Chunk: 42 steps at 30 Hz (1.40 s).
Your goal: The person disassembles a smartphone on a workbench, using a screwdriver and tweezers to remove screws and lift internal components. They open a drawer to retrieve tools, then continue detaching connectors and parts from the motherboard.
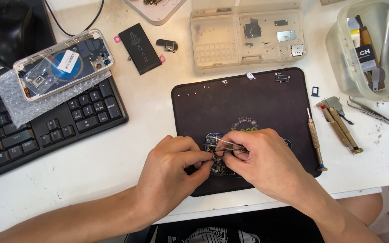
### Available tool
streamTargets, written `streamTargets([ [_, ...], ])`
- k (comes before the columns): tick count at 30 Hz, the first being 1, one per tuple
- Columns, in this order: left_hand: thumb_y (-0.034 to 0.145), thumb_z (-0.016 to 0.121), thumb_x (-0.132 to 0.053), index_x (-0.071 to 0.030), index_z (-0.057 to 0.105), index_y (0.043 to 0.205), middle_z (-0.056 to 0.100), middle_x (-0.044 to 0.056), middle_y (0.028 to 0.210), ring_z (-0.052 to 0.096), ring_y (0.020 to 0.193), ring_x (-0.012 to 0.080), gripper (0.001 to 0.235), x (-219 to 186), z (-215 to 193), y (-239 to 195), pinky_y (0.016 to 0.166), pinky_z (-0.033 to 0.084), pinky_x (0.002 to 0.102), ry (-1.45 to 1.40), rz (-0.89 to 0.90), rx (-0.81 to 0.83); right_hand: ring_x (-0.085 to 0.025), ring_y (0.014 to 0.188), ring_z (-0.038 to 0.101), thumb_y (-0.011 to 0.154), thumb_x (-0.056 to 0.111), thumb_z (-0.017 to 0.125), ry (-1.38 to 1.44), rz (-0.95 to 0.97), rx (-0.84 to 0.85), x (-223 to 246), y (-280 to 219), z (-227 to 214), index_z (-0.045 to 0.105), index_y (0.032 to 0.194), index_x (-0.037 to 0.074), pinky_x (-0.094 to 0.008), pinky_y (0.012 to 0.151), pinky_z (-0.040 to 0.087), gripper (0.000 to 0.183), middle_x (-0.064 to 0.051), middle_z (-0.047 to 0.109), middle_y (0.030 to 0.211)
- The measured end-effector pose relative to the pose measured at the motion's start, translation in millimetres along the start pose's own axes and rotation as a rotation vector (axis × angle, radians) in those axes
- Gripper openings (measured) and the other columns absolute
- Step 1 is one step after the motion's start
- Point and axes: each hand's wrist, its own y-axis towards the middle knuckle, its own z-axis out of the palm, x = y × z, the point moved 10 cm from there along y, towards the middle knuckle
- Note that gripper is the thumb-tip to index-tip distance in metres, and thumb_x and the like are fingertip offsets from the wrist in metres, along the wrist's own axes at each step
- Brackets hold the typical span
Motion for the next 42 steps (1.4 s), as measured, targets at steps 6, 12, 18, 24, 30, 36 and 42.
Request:
streamTargets([
  [6, 0.076, 0.082, -0.007, -0.009, 0.082, 0.092, 0.068, 0.001, 0.077, 0.060, 0.072, 0.0193, 0.017, 0.9, -2.1, -4.7, 0.066, 0.050, 0.032, 0.002, 0.013, -0.010, -0.015, 0.050, 0.067, 0.080, 0.018, 0.077, -0.051, -0.199, -0.032, 16.0, 0.2, 3.2, 0.075, 0.103, 0.011, -0.031, 0.052, 0.052, 0.024, -0.004, 0.073, 0.064],
  [12, 0.077, 0.082, -0.007, -0.009, 0.082, 0.093, 0.067, 0.000, 0.077, 0.059, 0.072, 0.0173, 0.016, 5.3, 1.0, -6.9, 0.069, 0.049, 0.031, -0.032, 0.061, 0.010, -0.014, 0.056, 0.074, 0.080, 0.016, 0.075, 0.024, -0.253, -0.001, 9.1, 0.1, 6.4, 0.072, 0.106, 0.009, -0.029, 0.053, 0.057, 0.027, -0.003, 0.079, 0.077],
  [18, 0.076, 0.083, -0.007, -0.007, 0.079, 0.094, 0.065, 0.001, 0.081, 0.059, 0.073, 0.0178, 0.018, -6.8, -3.9, -8.8, 0.068, 0.046, 0.033, -0.002, 0.289, 0.037, -0.011, 0.060, 0.076, 0.083, 0.017, 0.075, 0.077, -0.323, 0.019, 10.2, -1.1, 7.4, 0.071, 0.102, 0.007, -0.028, 0.055, 0.057, 0.021, -0.003, 0.080, 0.077],
  [24, 0.080, 0.084, -0.009, -0.005, 0.076, 0.103, 0.063, 0.004, 0.086, 0.059, 0.076, 0.0202, 0.025, -15.6, -5.5, -9.0, 0.068, 0.047, 0.035, 0.032, 0.476, 0.113, -0.012, 0.052, 0.068, 0.084, 0.017, 0.074, 0.076, -0.264, 0.038, 5.4, 0.6, 8.5, 0.072, 0.103, 0.007, -0.029, 0.051, 0.052, 0.021, -0.004, 0.075, 0.067],
  [30, 0.082, 0.083, -0.012, -0.002, 0.074, 0.106, 0.058, 0.005, 0.084, 0.057, 0.074, 0.0215, 0.027, -19.3, -4.9, -4.2, 0.065, 0.048, 0.035, 0.066, 0.595, 0.206, -0.012, 0.049, 0.064, 0.085, 0.017, 0.074, 0.089, -0.278, 0.033, 8.7, -0.2, 6.5, 0.072, 0.099, 0.006, -0.029, 0.048, 0.050, 0.018, -0.003, 0.073, 0.064],
  [36, 0.082, 0.083, -0.012, 0.002, 0.074, 0.103, 0.053, 0.005, 0.080, 0.054, 0.074, 0.0203, 0.026, -30.5, -5.4, -9.2, 0.064, 0.047, 0.035, 0.241, 0.818, 0.235, -0.012, 0.048, 0.063, 0.085, 0.018, 0.074, 0.049, -0.294, 0.024, 10.4, 0.2, 5.9, 0.072, 0.101, 0.006, -0.029, 0.048, 0.049, 0.020, -0.004, 0.072, 0.062],
  [42, 0.082, 0.079, -0.015, 0.001, 0.075, 0.105, 0.053, 0.003, 0.081, 0.055, 0.076, 0.0184, 0.028, -29.5, -2.8, -14.1, 0.067, 0.047, 0.033, 0.355, 0.882, 0.252, -0.008, 0.047, 0.064, 0.081, 0.017, 0.076, 0.025, -0.314, 0.011, 16.0, 1.1, 4.6, 0.073, 0.102, 0.007, -0.028, 0.045, 0.050, 0.023, -0.001, 0.073, 0.064],
])
